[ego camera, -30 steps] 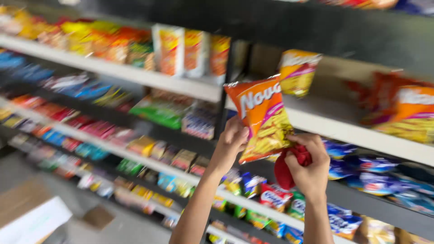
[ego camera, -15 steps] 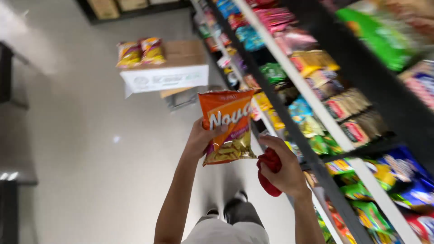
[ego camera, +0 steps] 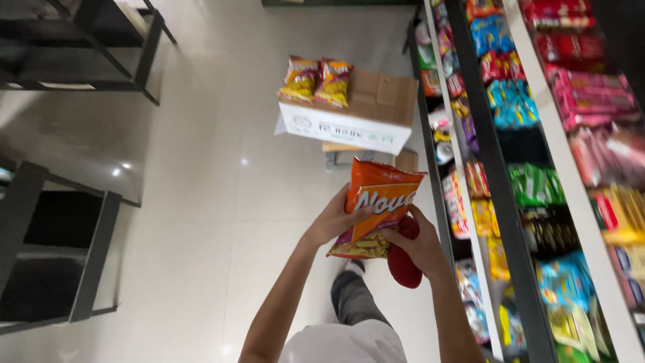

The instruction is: Picking bags of chips from a store shelf, wiping the shelf area, and placing the bags into a cardboard box.

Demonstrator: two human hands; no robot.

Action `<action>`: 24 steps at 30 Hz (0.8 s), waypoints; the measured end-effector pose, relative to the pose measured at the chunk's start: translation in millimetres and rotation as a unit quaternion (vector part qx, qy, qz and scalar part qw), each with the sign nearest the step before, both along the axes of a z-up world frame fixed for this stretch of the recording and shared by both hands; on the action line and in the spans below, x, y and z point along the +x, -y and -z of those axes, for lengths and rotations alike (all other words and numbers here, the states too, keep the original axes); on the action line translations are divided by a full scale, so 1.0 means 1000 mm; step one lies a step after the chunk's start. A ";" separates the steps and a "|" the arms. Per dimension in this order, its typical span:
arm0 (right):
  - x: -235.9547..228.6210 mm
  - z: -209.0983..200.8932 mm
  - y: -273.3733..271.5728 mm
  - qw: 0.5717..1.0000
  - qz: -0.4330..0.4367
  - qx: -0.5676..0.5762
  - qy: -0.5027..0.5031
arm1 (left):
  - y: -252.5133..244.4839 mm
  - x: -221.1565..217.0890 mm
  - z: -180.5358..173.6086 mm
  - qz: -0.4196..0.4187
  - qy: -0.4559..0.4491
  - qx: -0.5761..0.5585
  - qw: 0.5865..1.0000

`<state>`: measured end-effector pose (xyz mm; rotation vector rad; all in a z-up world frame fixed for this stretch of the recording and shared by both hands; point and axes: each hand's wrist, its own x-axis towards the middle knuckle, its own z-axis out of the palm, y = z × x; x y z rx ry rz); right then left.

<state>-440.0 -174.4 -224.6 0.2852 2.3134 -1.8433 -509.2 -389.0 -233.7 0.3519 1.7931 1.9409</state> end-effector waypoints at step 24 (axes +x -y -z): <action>-0.503 0.178 -0.077 0.994 0.081 -0.055 0.043 | -0.004 -0.465 0.185 -0.174 -0.176 -0.241 0.938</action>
